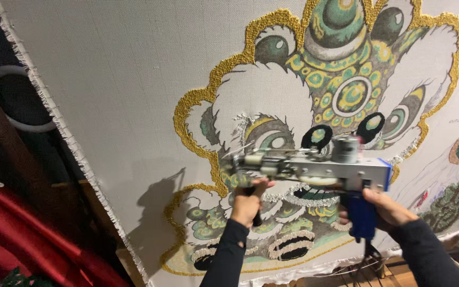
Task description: The person uses a handheld tufting gun to apply white yarn into a stretched canvas featuring a pre-printed design of a stylized animal face. The operator guides the tool along the contours of the design, creating a textured pile of yarn to fill in the white areas of the artwork.
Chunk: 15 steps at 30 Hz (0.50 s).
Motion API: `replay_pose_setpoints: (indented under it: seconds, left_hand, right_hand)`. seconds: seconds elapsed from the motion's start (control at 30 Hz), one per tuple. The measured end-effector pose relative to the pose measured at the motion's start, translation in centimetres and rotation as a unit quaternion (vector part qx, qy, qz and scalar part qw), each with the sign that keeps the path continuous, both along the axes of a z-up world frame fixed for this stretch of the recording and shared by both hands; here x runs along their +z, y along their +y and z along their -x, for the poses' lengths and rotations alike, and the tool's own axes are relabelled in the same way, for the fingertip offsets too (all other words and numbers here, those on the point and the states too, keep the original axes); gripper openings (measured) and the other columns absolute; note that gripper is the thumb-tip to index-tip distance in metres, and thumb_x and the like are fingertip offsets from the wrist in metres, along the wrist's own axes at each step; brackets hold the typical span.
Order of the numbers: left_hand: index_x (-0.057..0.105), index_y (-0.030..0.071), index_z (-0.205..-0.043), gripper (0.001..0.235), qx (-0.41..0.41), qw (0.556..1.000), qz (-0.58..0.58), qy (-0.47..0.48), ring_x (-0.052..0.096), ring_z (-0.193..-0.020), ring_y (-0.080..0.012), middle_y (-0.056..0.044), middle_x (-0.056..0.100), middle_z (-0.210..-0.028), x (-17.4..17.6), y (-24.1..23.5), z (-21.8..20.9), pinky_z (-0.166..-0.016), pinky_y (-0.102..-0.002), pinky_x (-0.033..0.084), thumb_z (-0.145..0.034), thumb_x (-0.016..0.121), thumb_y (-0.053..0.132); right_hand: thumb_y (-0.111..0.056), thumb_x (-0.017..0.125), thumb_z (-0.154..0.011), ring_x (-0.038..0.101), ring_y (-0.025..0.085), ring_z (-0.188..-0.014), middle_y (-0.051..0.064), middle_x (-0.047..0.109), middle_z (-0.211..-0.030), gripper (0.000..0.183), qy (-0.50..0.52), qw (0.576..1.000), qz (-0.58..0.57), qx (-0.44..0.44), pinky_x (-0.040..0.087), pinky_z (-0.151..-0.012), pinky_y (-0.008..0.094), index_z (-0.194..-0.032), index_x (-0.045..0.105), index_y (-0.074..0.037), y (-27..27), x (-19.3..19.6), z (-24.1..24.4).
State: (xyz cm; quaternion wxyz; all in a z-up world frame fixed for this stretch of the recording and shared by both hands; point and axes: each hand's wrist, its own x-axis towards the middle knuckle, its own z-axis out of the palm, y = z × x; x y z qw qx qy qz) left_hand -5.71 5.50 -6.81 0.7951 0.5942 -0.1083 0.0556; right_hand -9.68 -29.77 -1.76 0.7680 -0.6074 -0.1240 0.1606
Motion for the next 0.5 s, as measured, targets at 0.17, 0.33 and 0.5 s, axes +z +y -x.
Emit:
replay_pose_setpoints:
  seconds: [0.17,0.33,0.5]
  left_hand:
    - [0.075,0.005,-0.099,0.027,0.106,0.992,0.027,0.063,0.052,-0.052,-0.0051,0.000,0.072,-0.083,-6.5,5.6,-1.9,-0.044,-0.024,0.043,-0.097,0.073,0.032]
    - [0.074,0.009,-0.106,0.023,0.212,0.975,0.047,0.054,0.048,-0.050,-0.0081,0.000,0.060,-0.072,-7.6,10.9,-1.0,-0.042,-0.025,0.038,-0.091,0.074,0.026]
    - [0.071,0.003,-0.108,0.027,0.276,0.960,0.029,0.028,0.049,-0.048,-0.0101,-0.005,0.068,-0.081,-6.5,13.2,2.2,-0.040,-0.027,0.038,-0.089,0.077,0.022]
  right_hand:
    - [-0.066,0.046,-0.094,0.066,0.024,-0.120,0.016,0.062,-0.140,0.084,-0.079,0.989,-0.100,-0.070,0.046,-0.102,0.044,-0.150,0.047,-0.002,5.7,4.8,-3.9]
    - [-0.045,0.073,-0.093,0.072,0.018,-0.096,0.012,0.078,-0.104,0.052,-0.330,0.900,0.234,-0.163,0.056,-0.086,0.032,-0.113,0.075,0.003,12.7,9.9,-10.2]
    - [-0.046,0.072,-0.089,0.073,0.016,-0.069,0.012,0.079,-0.083,0.044,-0.400,0.803,0.410,-0.165,0.058,-0.066,0.032,-0.104,0.082,-0.006,20.5,12.9,-14.4]
